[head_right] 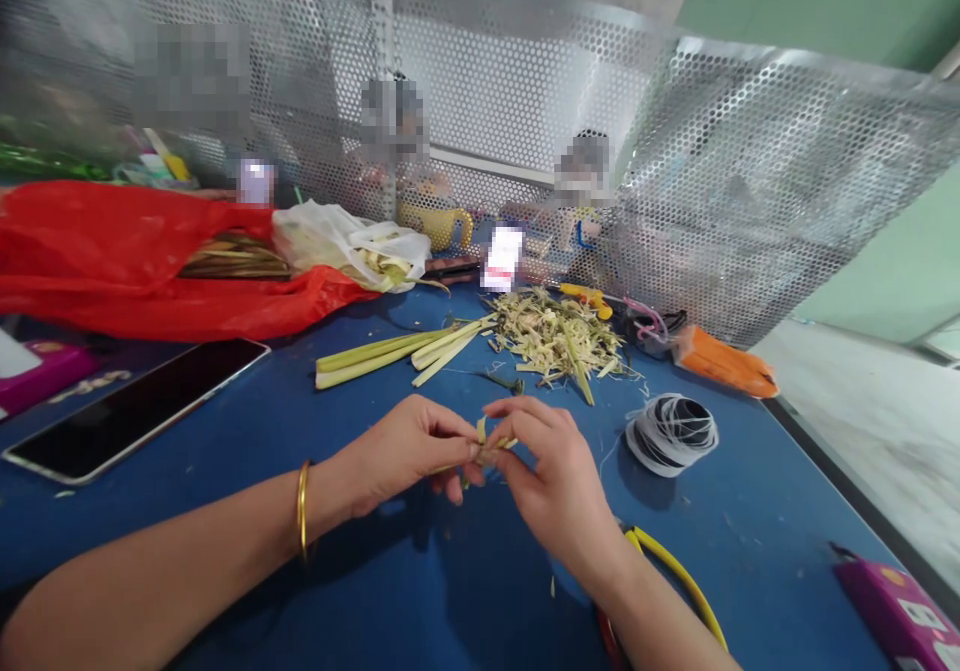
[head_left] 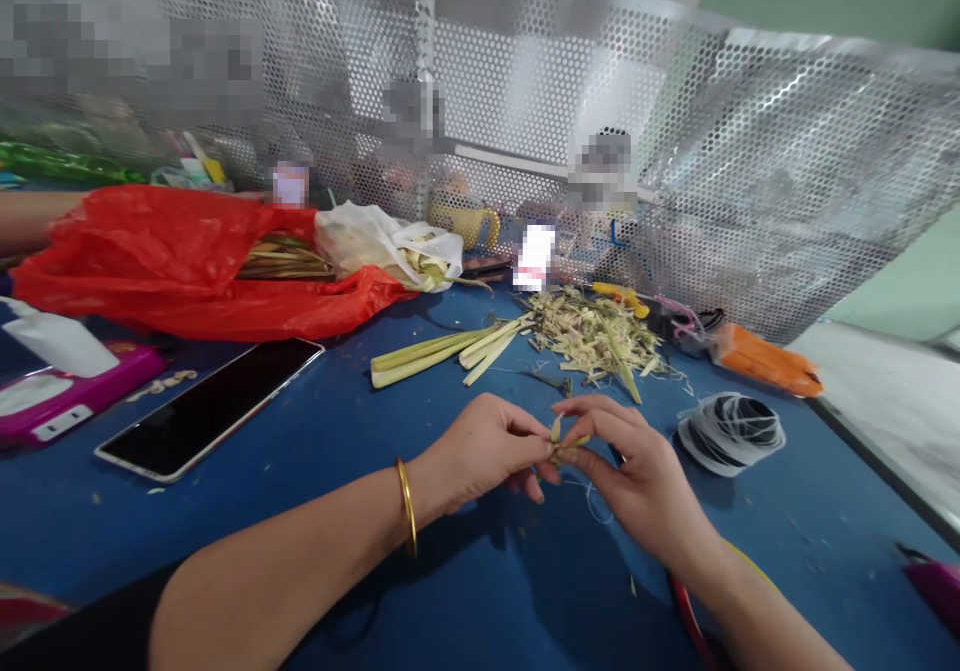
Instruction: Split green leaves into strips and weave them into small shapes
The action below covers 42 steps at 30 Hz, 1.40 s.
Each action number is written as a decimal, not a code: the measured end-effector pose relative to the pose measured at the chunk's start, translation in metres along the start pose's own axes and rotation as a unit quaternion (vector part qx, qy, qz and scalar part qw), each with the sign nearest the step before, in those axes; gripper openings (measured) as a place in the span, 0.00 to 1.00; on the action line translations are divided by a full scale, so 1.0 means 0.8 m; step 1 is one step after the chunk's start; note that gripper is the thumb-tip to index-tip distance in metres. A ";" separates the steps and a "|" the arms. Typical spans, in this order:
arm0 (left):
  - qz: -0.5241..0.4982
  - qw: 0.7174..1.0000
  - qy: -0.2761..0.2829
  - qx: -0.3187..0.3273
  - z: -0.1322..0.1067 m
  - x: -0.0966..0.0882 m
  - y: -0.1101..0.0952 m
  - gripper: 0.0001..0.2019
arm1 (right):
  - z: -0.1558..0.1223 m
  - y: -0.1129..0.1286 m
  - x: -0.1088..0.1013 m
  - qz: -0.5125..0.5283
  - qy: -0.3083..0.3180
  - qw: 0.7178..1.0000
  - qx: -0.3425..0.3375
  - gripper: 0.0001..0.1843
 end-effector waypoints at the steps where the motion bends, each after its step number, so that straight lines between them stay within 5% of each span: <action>1: 0.005 1.000 0.009 -0.004 -0.001 0.000 0.000 0.08 | 0.000 -0.002 0.002 0.037 0.018 0.999 0.016 0.07; 8: 0.001 0.999 0.036 -0.024 -0.001 -0.001 -0.001 0.09 | 0.002 -0.008 0.007 0.170 0.032 0.981 0.085 0.03; 16: -0.017 0.998 0.046 -0.030 -0.002 -0.001 0.000 0.07 | 0.000 -0.006 0.006 0.184 0.050 0.978 0.084 0.05; 22: -0.054 0.998 -0.023 0.013 -0.002 -0.005 -0.010 0.10 | 0.000 -0.009 0.004 0.254 -0.036 0.955 0.152 0.10; 29: -0.170 0.982 0.041 0.065 0.003 0.008 0.004 0.11 | -0.002 -0.006 0.014 0.410 -0.078 0.891 0.180 0.12; 35: -0.222 0.974 0.029 0.049 0.005 0.013 0.010 0.12 | -0.003 -0.009 0.018 0.385 -0.095 0.902 0.172 0.11; 42: -0.153 0.985 -0.015 0.075 0.005 0.010 0.007 0.11 | -0.002 -0.008 0.023 0.431 -0.082 0.876 0.200 0.13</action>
Point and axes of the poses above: each hand's wrist, its own z-axis towards the middle knuckle, its own x-axis out of the palm, y = z × x, the point moved 2 cm from there along z, towards the middle knuckle, and after that the axes turned 6 degrees about y, right-handed, at the moved point
